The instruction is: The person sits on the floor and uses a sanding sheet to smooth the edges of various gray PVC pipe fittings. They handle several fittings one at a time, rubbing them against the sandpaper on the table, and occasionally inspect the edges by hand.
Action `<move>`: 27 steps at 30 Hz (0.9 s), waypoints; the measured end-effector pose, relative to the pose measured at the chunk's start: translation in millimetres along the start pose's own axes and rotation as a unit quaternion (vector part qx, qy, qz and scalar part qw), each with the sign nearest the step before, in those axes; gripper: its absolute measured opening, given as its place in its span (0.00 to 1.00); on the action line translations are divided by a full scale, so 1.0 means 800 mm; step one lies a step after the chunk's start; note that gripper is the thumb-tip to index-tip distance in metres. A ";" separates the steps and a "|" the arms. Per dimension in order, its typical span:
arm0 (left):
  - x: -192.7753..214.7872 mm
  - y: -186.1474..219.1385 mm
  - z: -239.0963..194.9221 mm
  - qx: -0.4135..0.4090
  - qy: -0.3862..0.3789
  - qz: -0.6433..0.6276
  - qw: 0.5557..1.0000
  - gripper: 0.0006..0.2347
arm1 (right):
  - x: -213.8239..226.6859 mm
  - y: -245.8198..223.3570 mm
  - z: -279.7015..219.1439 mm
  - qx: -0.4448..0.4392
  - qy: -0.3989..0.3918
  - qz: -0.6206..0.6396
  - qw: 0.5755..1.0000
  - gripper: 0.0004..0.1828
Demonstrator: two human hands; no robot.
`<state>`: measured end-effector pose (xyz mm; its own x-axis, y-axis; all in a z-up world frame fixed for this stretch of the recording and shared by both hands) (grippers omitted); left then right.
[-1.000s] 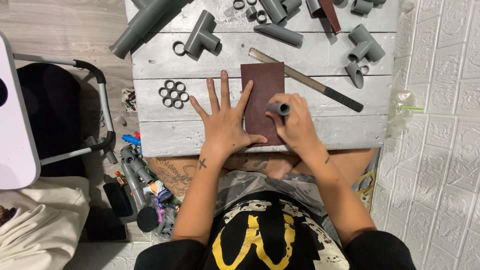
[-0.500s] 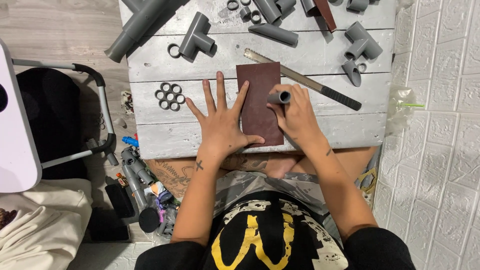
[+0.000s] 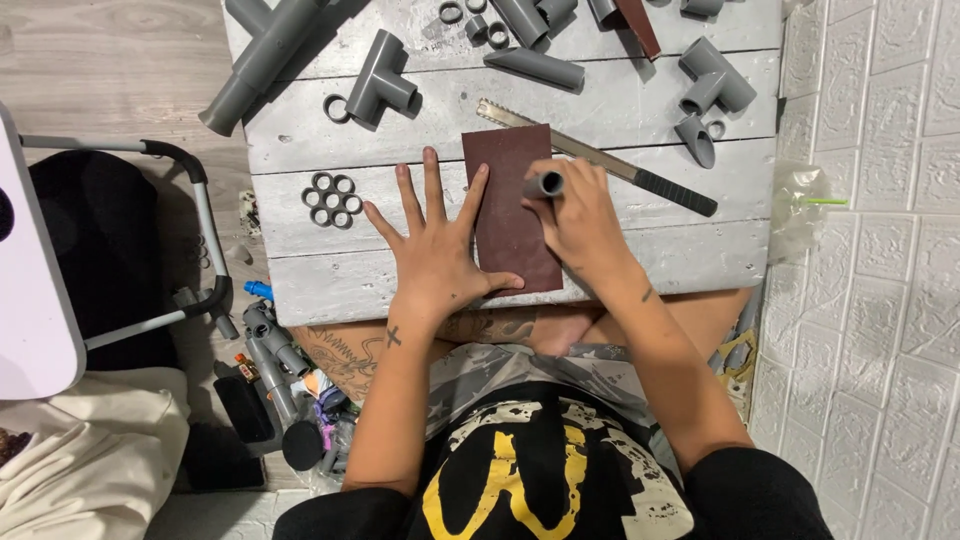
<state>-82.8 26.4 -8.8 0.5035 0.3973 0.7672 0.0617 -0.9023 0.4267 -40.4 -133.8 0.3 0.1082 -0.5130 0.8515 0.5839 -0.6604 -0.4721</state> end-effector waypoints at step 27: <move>0.044 -0.029 -0.057 -0.049 0.059 0.123 0.989 0.26 | 0.113 0.041 -0.089 -0.145 0.129 0.190 0.962 0.20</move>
<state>-105.5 69.0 30.0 0.3881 0.1889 0.9021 -0.1382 -0.9558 0.2596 -68.7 -240.7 45.3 0.0440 -0.8423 0.5372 0.2876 -0.5043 -0.8142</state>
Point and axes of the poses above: each hand's wrist, its own z-axis towards the middle knuckle, its own x-axis out of the back of the hand, y = z × x, the point moved 7 cm from there along z, towards the middle knuckle, and after that the axes turned 8 degrees about -y, right-handed, at the moved point
